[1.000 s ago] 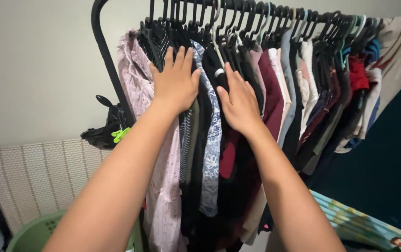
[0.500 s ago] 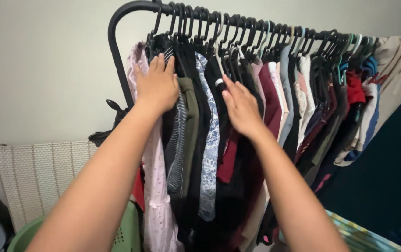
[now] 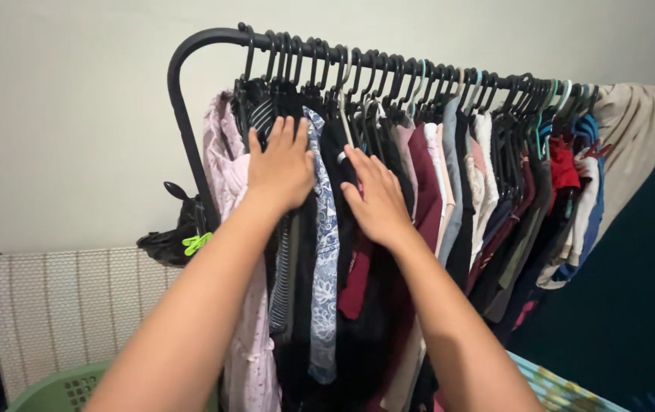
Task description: Browsing and organizing various garments on a hanging clothes rack.
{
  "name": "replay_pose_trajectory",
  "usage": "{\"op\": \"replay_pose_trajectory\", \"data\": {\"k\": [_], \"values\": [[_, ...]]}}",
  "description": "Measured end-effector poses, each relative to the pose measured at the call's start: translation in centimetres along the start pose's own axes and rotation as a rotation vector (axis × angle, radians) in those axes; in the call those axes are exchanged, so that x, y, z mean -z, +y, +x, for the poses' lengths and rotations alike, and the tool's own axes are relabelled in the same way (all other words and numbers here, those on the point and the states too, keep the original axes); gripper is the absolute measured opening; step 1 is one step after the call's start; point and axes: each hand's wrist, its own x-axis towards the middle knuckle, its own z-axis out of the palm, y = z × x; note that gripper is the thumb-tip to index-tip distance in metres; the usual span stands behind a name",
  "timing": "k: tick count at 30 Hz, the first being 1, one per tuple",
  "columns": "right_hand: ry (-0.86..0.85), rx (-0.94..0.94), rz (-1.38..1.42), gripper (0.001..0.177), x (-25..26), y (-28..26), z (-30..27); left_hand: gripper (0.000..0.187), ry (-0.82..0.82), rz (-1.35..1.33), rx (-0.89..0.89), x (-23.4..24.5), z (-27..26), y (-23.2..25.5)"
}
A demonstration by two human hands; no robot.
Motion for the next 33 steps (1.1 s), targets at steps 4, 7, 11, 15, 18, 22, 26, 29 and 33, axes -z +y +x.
{"op": "replay_pose_trajectory", "data": {"k": [4, 7, 11, 15, 18, 22, 26, 29, 33], "values": [[0.003, 0.042, 0.042, 0.063, 1.3, 1.0, 0.6, 0.066, 0.016, -0.021, -0.017, 0.8, -0.3, -1.6], [-0.047, -0.135, 0.021, 0.058, 3.1, -2.2, 1.8, 0.065, 0.009, -0.033, -0.027, 0.7, -0.2, -2.4], [-0.025, -0.256, -0.073, 0.044, 3.0, -3.3, 2.6, 0.063, -0.007, 0.108, -0.032, 0.9, 0.0, -2.3], [0.046, -0.205, -0.162, 0.033, 2.1, -3.1, 3.6, 0.058, -0.058, 0.019, 0.013, 2.4, 0.1, -1.8], [0.04, -0.289, -0.134, 0.028, 1.9, -2.6, 4.5, 0.057, -0.058, 0.138, 0.05, 1.4, 1.0, -2.0], [0.067, -0.362, -0.046, 0.026, 0.8, -2.8, 4.4, 0.056, -0.034, 0.209, 0.077, 1.2, 1.7, -1.8], [0.119, -0.307, -0.067, 0.027, -0.2, -3.1, 4.5, 0.06, 0.018, -0.054, 0.08, 2.8, 1.7, -1.0], [0.122, -0.28, -0.113, 0.029, -0.7, -3.3, 4.5, 0.058, 0.212, -0.137, 0.08, 1.6, 3.1, -2.7], [0.13, -0.27, -0.124, 0.03, -0.9, -3.1, 4.5, 0.051, 0.286, -0.244, 0.129, 4.0, 4.8, -3.5]]}}
